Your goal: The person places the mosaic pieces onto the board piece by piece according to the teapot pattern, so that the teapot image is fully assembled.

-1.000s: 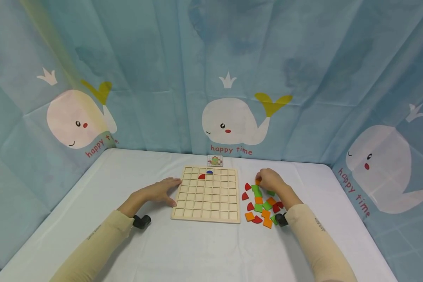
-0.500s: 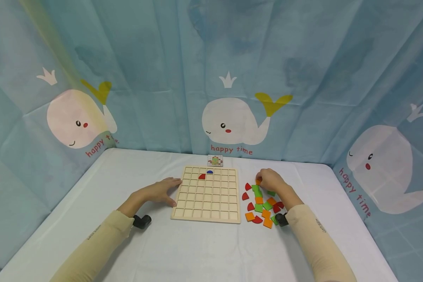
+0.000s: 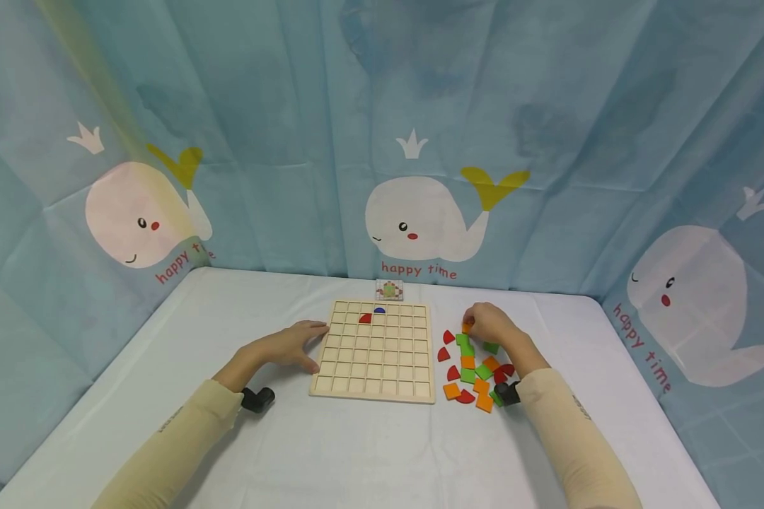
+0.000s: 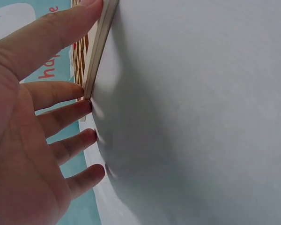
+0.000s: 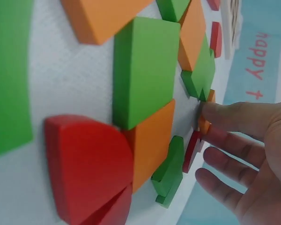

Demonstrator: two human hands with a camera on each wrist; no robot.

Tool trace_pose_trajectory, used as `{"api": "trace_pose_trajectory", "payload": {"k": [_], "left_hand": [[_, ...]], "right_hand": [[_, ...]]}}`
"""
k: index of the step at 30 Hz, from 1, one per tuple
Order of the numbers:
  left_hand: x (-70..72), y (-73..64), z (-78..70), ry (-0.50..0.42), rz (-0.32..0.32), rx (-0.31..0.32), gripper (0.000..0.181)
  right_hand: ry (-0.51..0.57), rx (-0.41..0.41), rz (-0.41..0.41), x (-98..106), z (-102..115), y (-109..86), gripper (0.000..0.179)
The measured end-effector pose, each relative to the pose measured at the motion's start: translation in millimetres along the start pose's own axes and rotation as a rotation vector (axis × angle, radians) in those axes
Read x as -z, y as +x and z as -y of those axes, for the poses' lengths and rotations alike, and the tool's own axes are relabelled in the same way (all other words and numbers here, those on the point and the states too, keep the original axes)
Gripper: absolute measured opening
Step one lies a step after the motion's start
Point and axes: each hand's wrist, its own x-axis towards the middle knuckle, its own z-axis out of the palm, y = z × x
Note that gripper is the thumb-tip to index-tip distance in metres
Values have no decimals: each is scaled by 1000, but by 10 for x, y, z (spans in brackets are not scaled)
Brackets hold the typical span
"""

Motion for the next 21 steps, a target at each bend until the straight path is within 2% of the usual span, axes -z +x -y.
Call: {"api": "trace_pose_trajectory", "payload": {"k": [7, 21], "left_hand": [[0, 24, -3, -14, 3, 9, 89], [-7, 9, 6, -30, -10, 3, 89]], "right_hand": [[59, -32, -17, 14, 71, 29, 28], [75, 133, -71, -72, 456, 183, 27]]}}
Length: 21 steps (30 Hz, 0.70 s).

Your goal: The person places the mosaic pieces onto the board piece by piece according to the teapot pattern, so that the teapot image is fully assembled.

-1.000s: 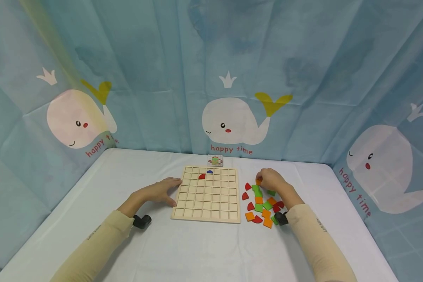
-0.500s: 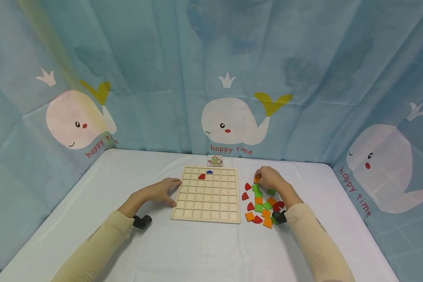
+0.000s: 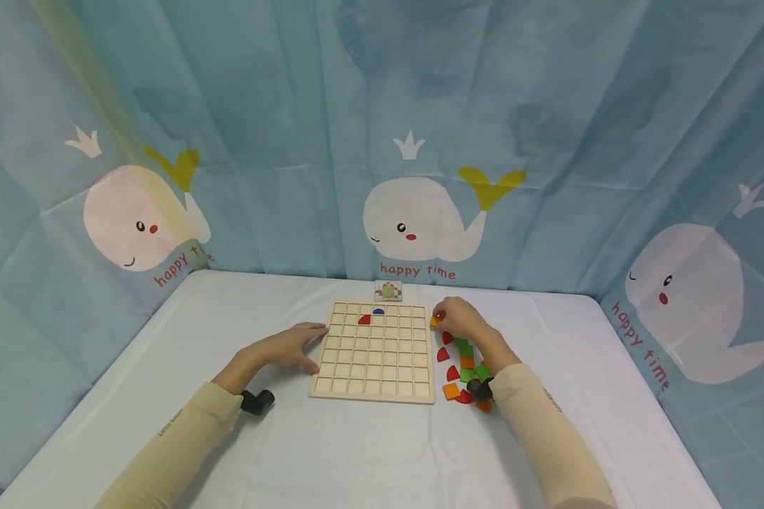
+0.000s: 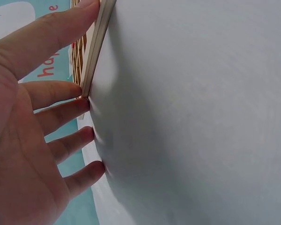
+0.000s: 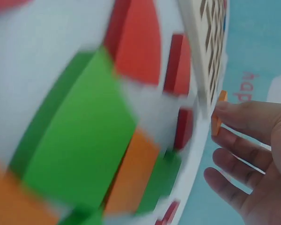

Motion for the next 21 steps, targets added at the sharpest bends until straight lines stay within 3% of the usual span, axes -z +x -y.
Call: {"api": "trace_pose_trajectory", "payload": {"k": [6, 21], "left_hand": [[-13, -9, 9, 1, -7, 0, 89], [-14, -8, 16, 9, -7, -18, 89]], "right_hand": [[-32, 104, -6, -70, 206, 101, 26], [-149, 188, -7, -221, 623, 327, 19]]}}
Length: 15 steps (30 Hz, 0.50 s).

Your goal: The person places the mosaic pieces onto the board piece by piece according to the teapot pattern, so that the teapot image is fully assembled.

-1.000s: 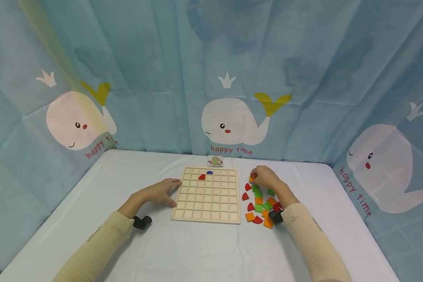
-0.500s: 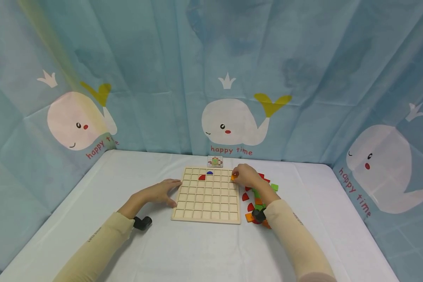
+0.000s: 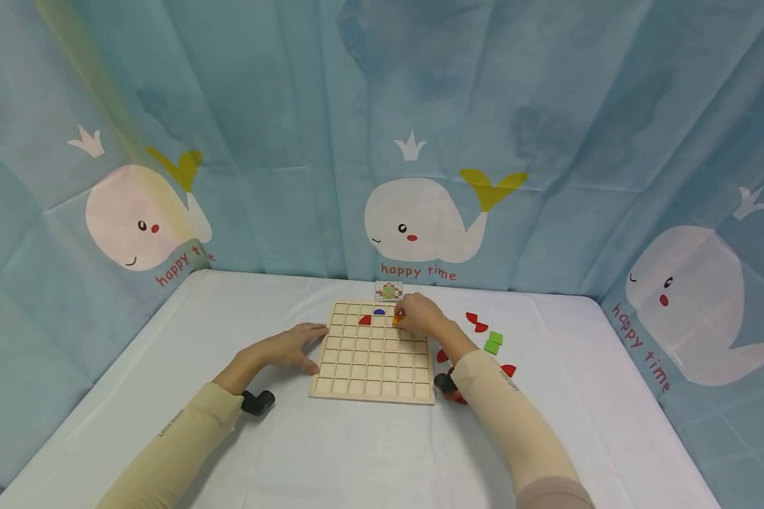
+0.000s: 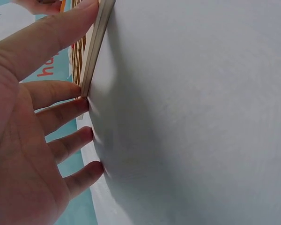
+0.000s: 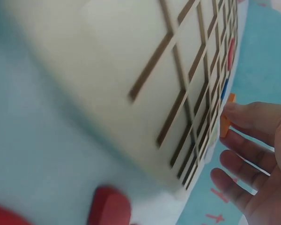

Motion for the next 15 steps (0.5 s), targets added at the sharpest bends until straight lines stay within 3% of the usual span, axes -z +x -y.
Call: {"api": "trace_pose_trajectory", "payload": {"k": [7, 15], "left_hand": [[0, 10, 16, 1, 1, -8, 90], [-6, 9, 17, -5, 5, -4, 89]], "right_hand": [[-36, 70, -5, -22, 115, 101, 18], [-14, 88, -17, -82, 230, 190, 14]]}}
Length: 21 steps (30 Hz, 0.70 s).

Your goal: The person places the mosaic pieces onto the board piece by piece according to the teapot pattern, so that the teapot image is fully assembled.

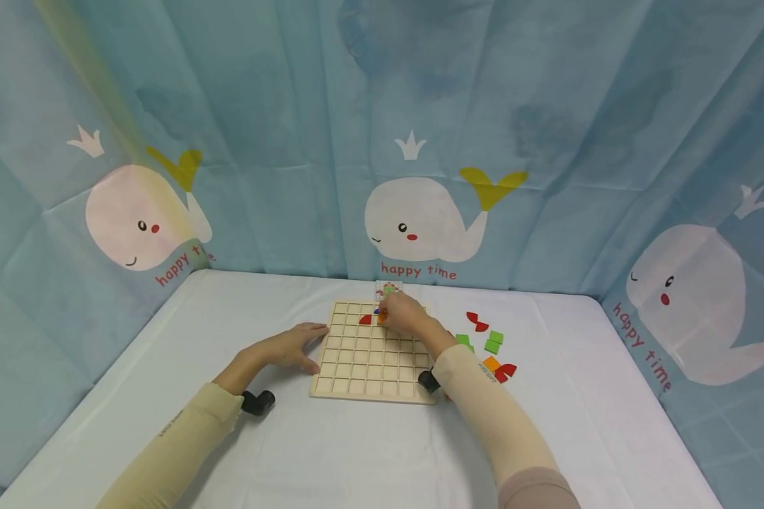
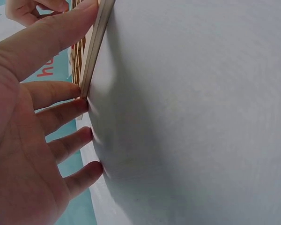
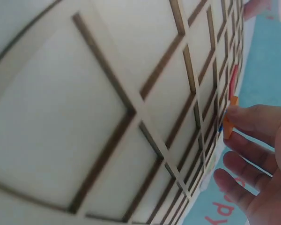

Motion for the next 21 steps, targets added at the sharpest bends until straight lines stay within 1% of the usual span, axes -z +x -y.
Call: {"api": "trace_pose_trajectory", "payload": {"k": [5, 8, 11, 16, 21], "left_hand": [[1, 6, 0, -4, 0, -4, 89], [-3, 6, -1, -10, 4, -2, 89], [-9, 4, -3, -13, 6, -1, 89], [-7, -13, -15, -11, 3, 3, 88], [0, -21, -27, -14, -1, 6, 89]], "right_hand": [[54, -13, 0, -39, 48, 29, 16], [67, -15, 0, -61, 61, 37, 14], [65, -21, 2, -70, 64, 42, 13], [52, -29, -22, -77, 56, 50, 13], [14, -16, -29, -86, 38, 61, 22]]}}
